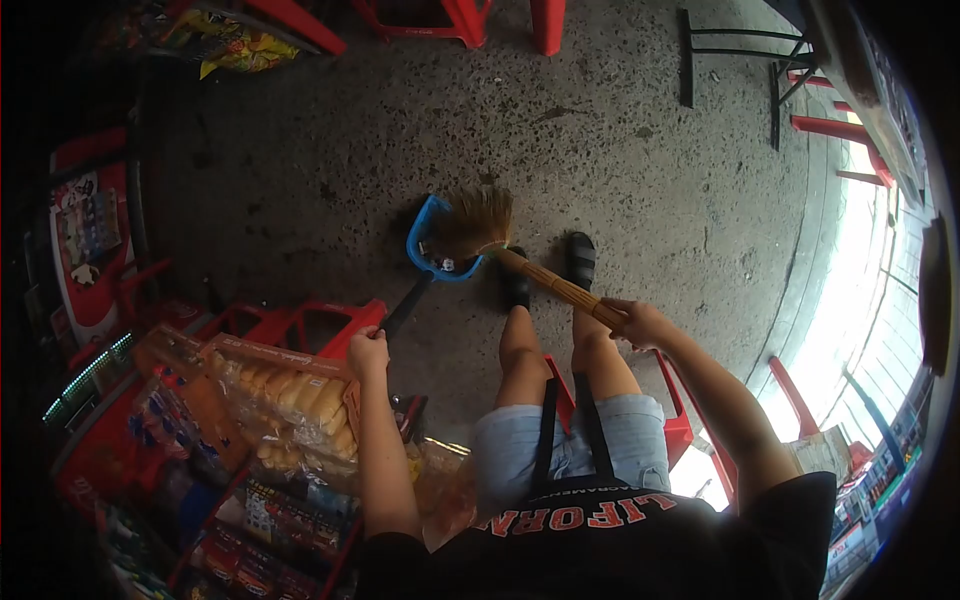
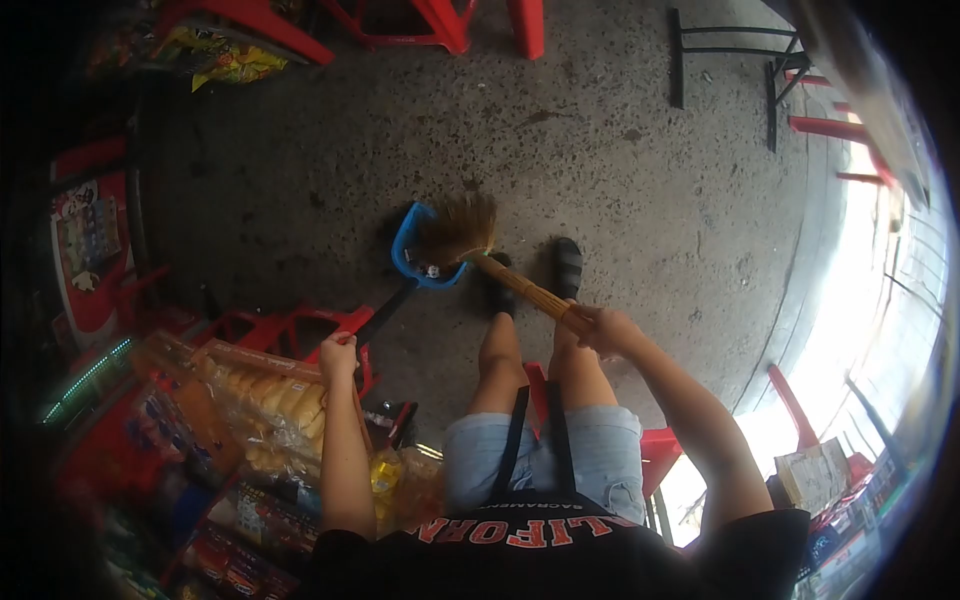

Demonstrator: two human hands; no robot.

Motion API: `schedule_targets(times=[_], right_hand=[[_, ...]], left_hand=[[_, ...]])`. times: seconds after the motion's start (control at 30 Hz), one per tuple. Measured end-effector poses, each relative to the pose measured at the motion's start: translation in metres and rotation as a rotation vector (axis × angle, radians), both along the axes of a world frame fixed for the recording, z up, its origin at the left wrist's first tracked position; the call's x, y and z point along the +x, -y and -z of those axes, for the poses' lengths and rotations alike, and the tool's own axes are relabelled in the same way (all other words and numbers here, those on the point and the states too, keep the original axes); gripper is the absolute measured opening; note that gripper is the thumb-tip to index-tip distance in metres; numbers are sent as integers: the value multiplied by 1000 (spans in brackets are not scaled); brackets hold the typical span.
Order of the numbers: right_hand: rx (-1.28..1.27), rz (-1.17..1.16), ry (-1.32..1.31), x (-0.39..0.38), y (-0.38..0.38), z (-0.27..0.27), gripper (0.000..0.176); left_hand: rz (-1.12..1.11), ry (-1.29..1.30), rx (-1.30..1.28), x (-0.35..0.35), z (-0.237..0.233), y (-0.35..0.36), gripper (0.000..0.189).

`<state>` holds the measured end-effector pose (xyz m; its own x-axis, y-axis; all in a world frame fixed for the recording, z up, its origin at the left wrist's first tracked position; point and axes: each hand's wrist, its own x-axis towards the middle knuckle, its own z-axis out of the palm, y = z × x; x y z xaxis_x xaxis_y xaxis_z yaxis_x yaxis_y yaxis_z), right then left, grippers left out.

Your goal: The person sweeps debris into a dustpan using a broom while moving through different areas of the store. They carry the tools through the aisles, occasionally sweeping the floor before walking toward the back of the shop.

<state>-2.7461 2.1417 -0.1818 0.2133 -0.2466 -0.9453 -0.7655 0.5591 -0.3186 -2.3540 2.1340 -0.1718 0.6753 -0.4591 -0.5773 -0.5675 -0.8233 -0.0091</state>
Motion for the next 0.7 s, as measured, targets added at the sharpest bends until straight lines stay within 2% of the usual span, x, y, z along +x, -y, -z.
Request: schedule_targets(times=[0.07, 0.17, 0.23, 0.27, 0.33, 0.4, 0.43, 0.47, 0.53, 0.57, 0.6, 0.63, 0.67, 0.7], right_hand=[[93, 246, 42, -27, -6, -33, 65], [52, 347, -1, -42, -8, -80, 59], [8, 410, -24, -47, -15, -89, 59], [-11, 527, -28, -43, -19, -92, 61], [-145, 462, -143, -40, -33, -80, 64], [-215, 503, -217, -26, -35, -83, 62], [-192, 531, -249, -24, -34, -82, 63], [-199, 546, -259, -23, -33, -82, 61], [-196, 555, -305, -25, -32, -83, 58], [-176, 553, -326, -28, -31, -82, 57], [-144, 544, -343, -30, -31, -84, 57], [-140, 501, -366, -32, -30, -86, 57], [-139, 554, -300, -43, -35, -78, 57], [-119, 661, -310, -48, -36, -77, 66]], left_hand=[[-30, 22, 8, 4, 5, 1, 20], [80, 9, -58, 25, 26, -10, 19], [78, 49, -62, 21, 22, -9, 19], [202, 97, -164, 30, 41, -22, 17], [227, 83, -102, 25, 32, -20, 17], [118, 11, -114, 29, 56, -34, 17], [-8, -143, -29, 26, 44, -31, 24], [-125, -304, 54, 23, 31, -29, 33], [-518, -658, 134, 19, 25, -39, 57], [-590, -792, 248, 22, 19, -44, 69], [-574, -796, 336, 27, 44, -62, 67], [-646, -725, 236, 22, 57, -82, 42], [-600, -853, 242, 23, 70, -94, 14], [-622, -853, 143, 20, 76, -105, 16]])
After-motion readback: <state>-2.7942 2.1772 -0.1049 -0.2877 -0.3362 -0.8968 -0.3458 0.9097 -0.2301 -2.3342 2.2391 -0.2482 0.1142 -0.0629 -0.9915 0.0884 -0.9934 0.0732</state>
